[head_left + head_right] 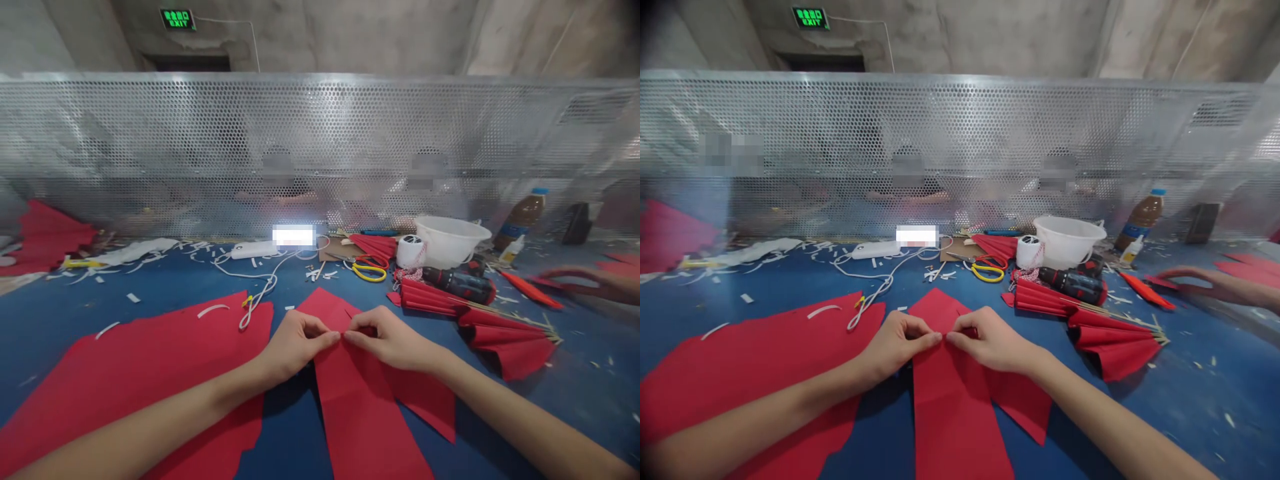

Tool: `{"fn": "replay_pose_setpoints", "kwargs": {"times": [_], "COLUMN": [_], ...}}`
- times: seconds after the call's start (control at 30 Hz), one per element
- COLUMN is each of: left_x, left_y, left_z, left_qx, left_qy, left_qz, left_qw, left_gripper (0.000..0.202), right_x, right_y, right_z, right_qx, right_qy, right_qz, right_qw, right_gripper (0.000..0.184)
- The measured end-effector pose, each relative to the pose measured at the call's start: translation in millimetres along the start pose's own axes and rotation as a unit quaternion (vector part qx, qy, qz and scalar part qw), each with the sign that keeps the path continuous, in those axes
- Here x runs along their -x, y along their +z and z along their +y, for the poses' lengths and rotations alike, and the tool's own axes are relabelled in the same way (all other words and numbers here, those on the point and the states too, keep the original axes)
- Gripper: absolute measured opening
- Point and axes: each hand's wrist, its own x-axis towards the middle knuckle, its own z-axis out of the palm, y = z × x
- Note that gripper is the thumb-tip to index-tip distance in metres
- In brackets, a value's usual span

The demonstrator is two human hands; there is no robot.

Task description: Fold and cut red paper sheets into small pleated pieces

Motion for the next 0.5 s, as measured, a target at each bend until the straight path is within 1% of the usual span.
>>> {"fn": "replay_pose_setpoints", "kwargs": {"times": [0.13, 0.3, 0.5], "left_x": [-0.8, -0.3, 0.2], "left_y": [0.2, -1.3, -3.0], "left_z": [-0.2, 4.7, 5.1], "left_qx": [0.022, -0.01, 0.001], "left_qy": [-0.008, -0.024, -0.038], "left_qz": [0.015, 0.055, 0.039], "left_qw": [1.0, 0.998, 0.998], "left_gripper": [0.041, 0.043, 0.041], "right_x": [0.8, 3.2, 4.3], "right_y": [-10.0, -20.3, -26.2], "right_z": [-1.1, 0.3, 5.5], "right_qx": [0.015, 0.022, -0.011], "right_qy": [-0.009, -0.007, 0.021], "right_qz": [-0.009, -0.009, -0.014], "right_qw": [1.0, 1.0, 1.0], "right_gripper": [0.041, 0.04, 0.041]}}
